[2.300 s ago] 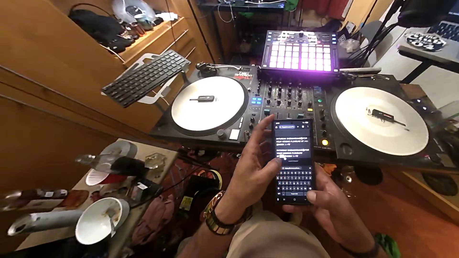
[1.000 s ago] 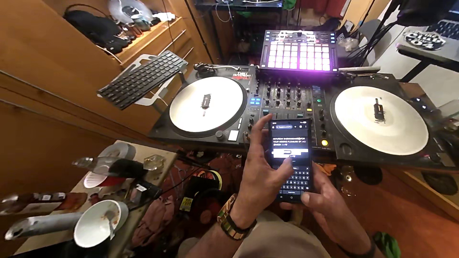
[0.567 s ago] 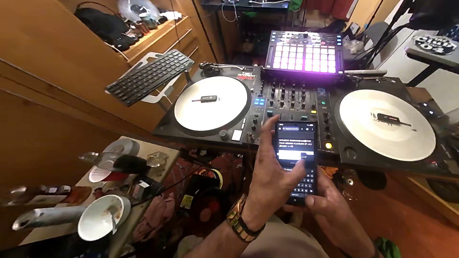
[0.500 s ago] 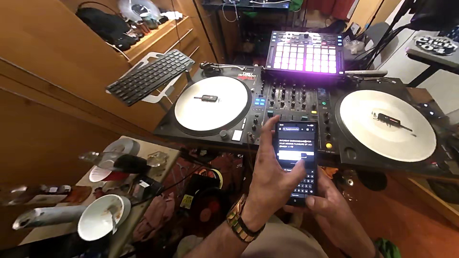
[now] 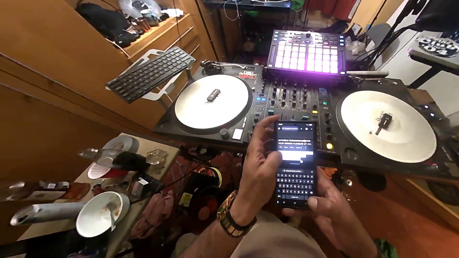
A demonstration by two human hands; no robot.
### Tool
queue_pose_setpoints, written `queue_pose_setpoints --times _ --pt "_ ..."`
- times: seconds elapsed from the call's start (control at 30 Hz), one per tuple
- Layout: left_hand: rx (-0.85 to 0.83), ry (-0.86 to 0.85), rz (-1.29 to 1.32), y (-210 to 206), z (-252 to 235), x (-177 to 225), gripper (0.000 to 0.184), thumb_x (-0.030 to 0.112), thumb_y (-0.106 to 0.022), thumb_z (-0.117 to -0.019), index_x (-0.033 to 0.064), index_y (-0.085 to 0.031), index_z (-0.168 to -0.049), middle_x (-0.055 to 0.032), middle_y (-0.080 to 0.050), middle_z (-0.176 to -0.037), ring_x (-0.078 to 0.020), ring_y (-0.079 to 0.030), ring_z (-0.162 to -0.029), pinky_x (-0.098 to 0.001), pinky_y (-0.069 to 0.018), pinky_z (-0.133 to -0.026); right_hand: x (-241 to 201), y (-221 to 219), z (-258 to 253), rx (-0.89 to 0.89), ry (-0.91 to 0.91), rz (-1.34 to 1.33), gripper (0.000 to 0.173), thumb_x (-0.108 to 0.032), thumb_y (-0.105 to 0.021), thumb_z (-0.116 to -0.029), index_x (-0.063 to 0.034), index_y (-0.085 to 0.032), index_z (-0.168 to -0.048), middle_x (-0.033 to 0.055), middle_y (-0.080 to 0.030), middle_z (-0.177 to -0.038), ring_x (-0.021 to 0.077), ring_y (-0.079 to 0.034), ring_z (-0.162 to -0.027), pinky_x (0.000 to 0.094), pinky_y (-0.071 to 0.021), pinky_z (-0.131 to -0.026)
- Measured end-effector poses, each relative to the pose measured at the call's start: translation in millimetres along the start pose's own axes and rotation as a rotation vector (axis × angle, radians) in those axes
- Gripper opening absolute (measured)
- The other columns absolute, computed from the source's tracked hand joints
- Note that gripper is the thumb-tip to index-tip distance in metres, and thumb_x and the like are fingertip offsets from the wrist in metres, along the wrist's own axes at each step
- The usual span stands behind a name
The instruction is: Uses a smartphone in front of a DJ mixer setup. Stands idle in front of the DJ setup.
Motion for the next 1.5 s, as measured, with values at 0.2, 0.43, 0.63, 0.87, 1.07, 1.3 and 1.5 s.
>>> queue_pose_setpoints --times 0.2,0.43,0.63,0.87,1.07,1.3,1.5 --pt "0.047 0.027 -0.032 -3.2 0.2 2.6 0.066 0.005 -0.06 -0.0887 0.021 -0.045 -0.151 -0.0107 -0.067 -0.119 -0.024 -0.072 -0.094 -0.0383 -0.0652 -0.073 0.5 0.0 0.4 0.01 -0.004 0.01 0.088 -0.023 -0.077 -0.088 -0.0067 -0.022 -0.155 0.0169 -0.061 -0.136 0.0354 -0.067 -0.118 0.057 -0.0616 -0.09" --pt "0.091 0.026 -0.104 -7.3 -1.1 3.6 0.068 0.009 -0.07 -0.086 0.0212 -0.046 -0.149 -0.0092 -0.068 -0.116 -0.0224 -0.073 -0.09 -0.036 -0.0654 -0.07 0.2 -1.3 0.6 0.026 0.011 0.023 0.09 -0.025 -0.078 -0.0875 -0.006 -0.022 -0.154 0.015 -0.062 -0.135 0.0341 -0.068 -0.117 0.0555 -0.0625 -0.089" --pt "0.063 0.008 -0.039 -6.5 0.1 2.2 0.06 0.009 -0.056 -0.0915 0.0197 -0.046 -0.149 -0.0096 -0.067 -0.118 -0.0229 -0.072 -0.095 -0.0376 -0.0645 -0.074 -0.6 -1.1 2.0 0.009 0.013 0.016 0.087 -0.024 -0.077 -0.0881 -0.0065 -0.023 -0.154 0.0154 -0.062 -0.136 0.0347 -0.067 -0.118 0.0567 -0.0617 -0.09" --pt "0.061 0.004 -0.02 -6.2 0.7 2.0 0.06 0.005 -0.051 -0.0912 0.0183 -0.046 -0.149 -0.01 -0.066 -0.119 -0.0227 -0.072 -0.095 -0.0375 -0.0644 -0.074 -0.5 -2.3 2.9 0.013 0.009 0.016 0.088 -0.022 -0.077 -0.0882 -0.0058 -0.022 -0.155 0.0155 -0.061 -0.136 0.0345 -0.067 -0.118 0.056 -0.0618 -0.091" --pt "0.073 -0.001 -0.058 -6.4 0.1 2.8 0.059 0.002 -0.055 -0.0919 0.0187 -0.047 -0.148 -0.0098 -0.067 -0.118 -0.0223 -0.072 -0.094 -0.0363 -0.0649 -0.073 -0.8 -3.1 2.7 0.026 0.006 0.034 0.089 -0.022 -0.078 -0.0874 -0.0059 -0.021 -0.154 0.0151 -0.062 -0.135 0.0344 -0.068 -0.117 0.0558 -0.0623 -0.09" --pt "0.001 -0.001 0.064 -3.5 -0.6 -0.9 0.061 0.01 -0.046 -0.0901 0.0176 -0.044 -0.151 -0.011 -0.063 -0.123 -0.0225 -0.07 -0.098 -0.0393 -0.0629 -0.078 1.8 -7.0 -1.0 0.171 0.059 0.434 0.103 -0.007 -0.088 -0.0733 0.0009 -0.023 -0.152 0.0104 -0.067 -0.128 0.0214 -0.072 -0.11 0.0385 -0.0649 -0.091" --pt "-0.012 -0.002 0.07 -2.8 0.0 -1.3 0.064 0.01 -0.046 -0.0887 0.0176 -0.043 -0.152 -0.0119 -0.063 -0.124 -0.0236 -0.069 -0.1 -0.0409 -0.0628 -0.079 3.8 -6.2 -4.9 0.242 0.069 0.569 0.097 -0.006 -0.09 -0.072 -0.0028 -0.031 -0.149 0.0084 -0.07 -0.123 0.0189 -0.073 -0.108 0.0352 -0.0648 -0.092"
Point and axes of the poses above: each hand's wrist, its own z-axis away from the middle knuckle, its own y-axis out of the back of the hand, x = y × z, the point moved 3 cm from there along -z, towards the middle knuckle
